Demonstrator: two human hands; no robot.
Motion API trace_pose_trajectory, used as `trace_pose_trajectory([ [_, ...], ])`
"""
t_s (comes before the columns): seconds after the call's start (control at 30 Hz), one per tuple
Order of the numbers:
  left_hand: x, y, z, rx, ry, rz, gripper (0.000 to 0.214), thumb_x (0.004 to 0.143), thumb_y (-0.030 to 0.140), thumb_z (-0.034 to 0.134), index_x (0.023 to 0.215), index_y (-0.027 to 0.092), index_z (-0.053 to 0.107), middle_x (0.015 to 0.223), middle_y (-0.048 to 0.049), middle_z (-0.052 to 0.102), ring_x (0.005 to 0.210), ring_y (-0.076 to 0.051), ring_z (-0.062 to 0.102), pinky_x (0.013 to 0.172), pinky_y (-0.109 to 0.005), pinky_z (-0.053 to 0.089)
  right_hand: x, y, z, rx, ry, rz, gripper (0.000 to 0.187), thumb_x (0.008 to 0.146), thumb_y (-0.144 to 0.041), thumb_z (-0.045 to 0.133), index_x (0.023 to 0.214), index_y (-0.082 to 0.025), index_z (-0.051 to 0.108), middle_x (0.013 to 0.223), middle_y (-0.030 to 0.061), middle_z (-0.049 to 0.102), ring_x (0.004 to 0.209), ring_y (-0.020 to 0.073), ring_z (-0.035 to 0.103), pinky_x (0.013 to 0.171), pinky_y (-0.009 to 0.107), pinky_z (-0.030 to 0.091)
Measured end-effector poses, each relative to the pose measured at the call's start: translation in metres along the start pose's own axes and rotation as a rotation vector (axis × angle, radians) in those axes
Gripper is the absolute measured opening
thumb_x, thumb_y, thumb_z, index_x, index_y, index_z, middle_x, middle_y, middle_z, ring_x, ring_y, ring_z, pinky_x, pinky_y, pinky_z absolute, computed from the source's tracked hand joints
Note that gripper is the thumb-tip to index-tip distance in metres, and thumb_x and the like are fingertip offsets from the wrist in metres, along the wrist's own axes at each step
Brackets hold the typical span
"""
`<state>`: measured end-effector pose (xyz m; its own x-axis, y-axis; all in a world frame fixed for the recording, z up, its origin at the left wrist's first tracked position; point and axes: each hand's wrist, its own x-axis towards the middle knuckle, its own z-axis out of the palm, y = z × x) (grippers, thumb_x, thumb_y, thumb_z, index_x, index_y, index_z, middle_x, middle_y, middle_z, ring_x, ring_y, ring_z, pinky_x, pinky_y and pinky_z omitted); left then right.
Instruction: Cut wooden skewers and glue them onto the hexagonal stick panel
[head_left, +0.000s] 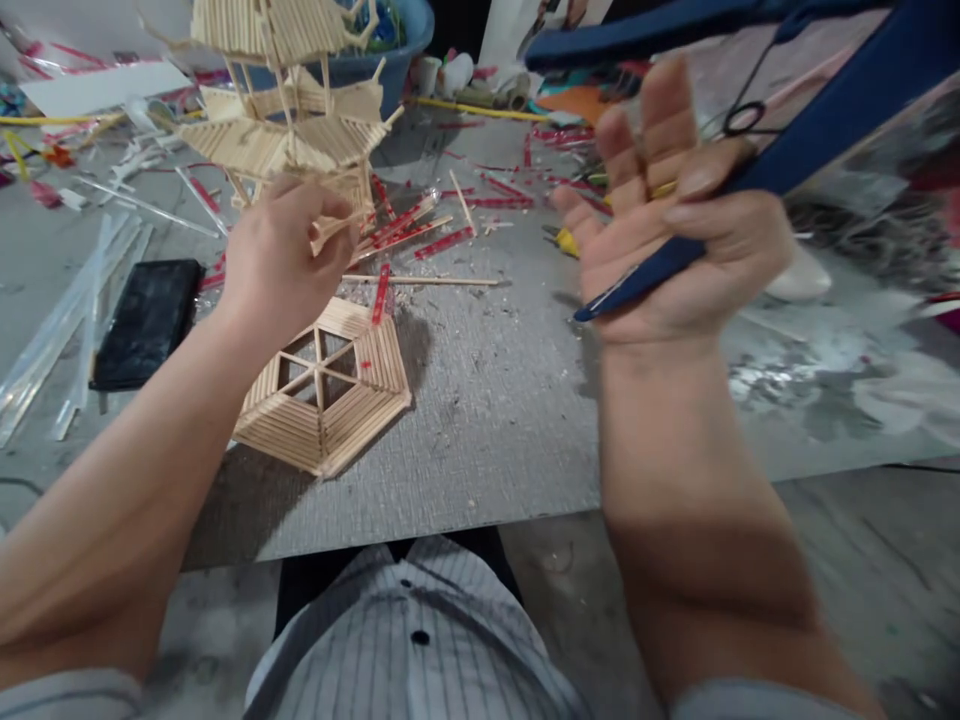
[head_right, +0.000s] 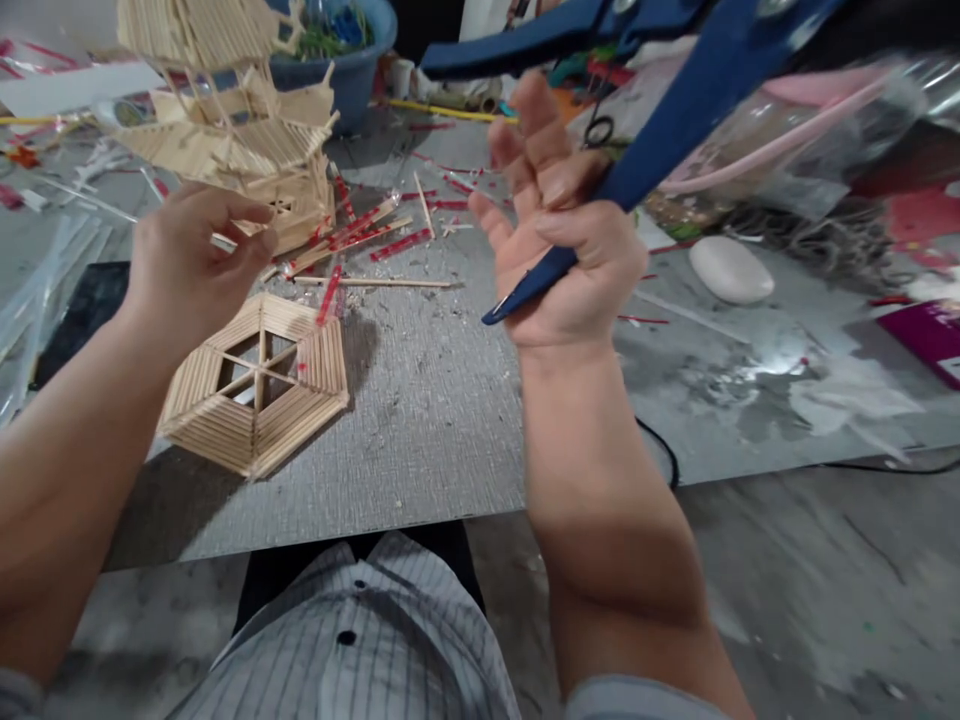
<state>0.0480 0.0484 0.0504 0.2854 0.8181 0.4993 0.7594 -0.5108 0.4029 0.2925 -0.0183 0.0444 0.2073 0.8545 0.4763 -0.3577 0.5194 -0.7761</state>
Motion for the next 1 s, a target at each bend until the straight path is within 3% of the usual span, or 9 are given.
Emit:
trace_pose_trajectory([
  [0.2,0.0,-0.002,0.002,-0.009,-0.1,-0.039,0.016,0.082,0.027,0.06,0.094,0.02,0.066,0.105,-0.0082,0.064,0.097,-0.025,0.058,0.089,-0.039,0.046,0.002,0.007,-0.005,0.013,0.006,-0.021,0.016,0.059,-0.014,0.046,0.059,-0.027,0.055,0.106,-0.0143,0.068,0.118,0.0132,0.054,0.095,0.032,0.046],
  [0.47,-0.002,-0.012,0.009,0.141,-0.168,0.067,0.019,0.085,0.032,0.052,0.092,0.022,0.067,0.1,-0.007,0.069,0.1,-0.023,0.059,0.088,-0.034,0.045,0.006,0.019,-0.007,0.03,0.014,-0.039,0.011,0.052,-0.015,0.049,0.057,-0.023,0.054,0.108,-0.0061,0.069,0.111,0.0185,0.058,0.095,0.038,0.047],
  [0.7,0.007,-0.001,0.01,0.343,-0.321,-0.006,0.027,0.088,0.029,0.047,0.104,0.019,0.067,0.108,-0.0095,0.067,0.107,-0.025,0.059,0.091,-0.037,0.045,0.007,0.028,-0.003,-0.015,0.101,-0.055,0.012,0.05,-0.019,0.05,0.054,-0.024,0.06,0.099,-0.0028,0.07,0.098,0.0202,0.062,0.088,0.037,0.051],
  [0.87,0.036,0.008,0.036,0.469,-0.453,0.029,0.03,0.087,0.028,0.049,0.107,0.013,0.066,0.113,-0.0137,0.065,0.111,-0.031,0.056,0.088,-0.044,0.046,0.005,0.032,-0.003,-0.074,0.12,-0.048,0.012,0.052,-0.02,0.052,0.056,-0.026,0.062,0.097,-0.0023,0.069,0.093,0.0196,0.061,0.086,0.036,0.051],
  [1.0,0.052,0.006,0.067,0.49,-0.483,-0.032,0.021,0.08,0.025,0.062,0.099,0.018,0.068,0.107,-0.0076,0.068,0.113,-0.028,0.051,0.093,-0.046,0.044,0.004,0.037,-0.008,-0.113,0.119,-0.045,0.008,0.057,-0.019,0.055,0.059,-0.026,0.06,0.102,-0.0002,0.067,0.096,0.0205,0.062,0.092,0.04,0.049],
])
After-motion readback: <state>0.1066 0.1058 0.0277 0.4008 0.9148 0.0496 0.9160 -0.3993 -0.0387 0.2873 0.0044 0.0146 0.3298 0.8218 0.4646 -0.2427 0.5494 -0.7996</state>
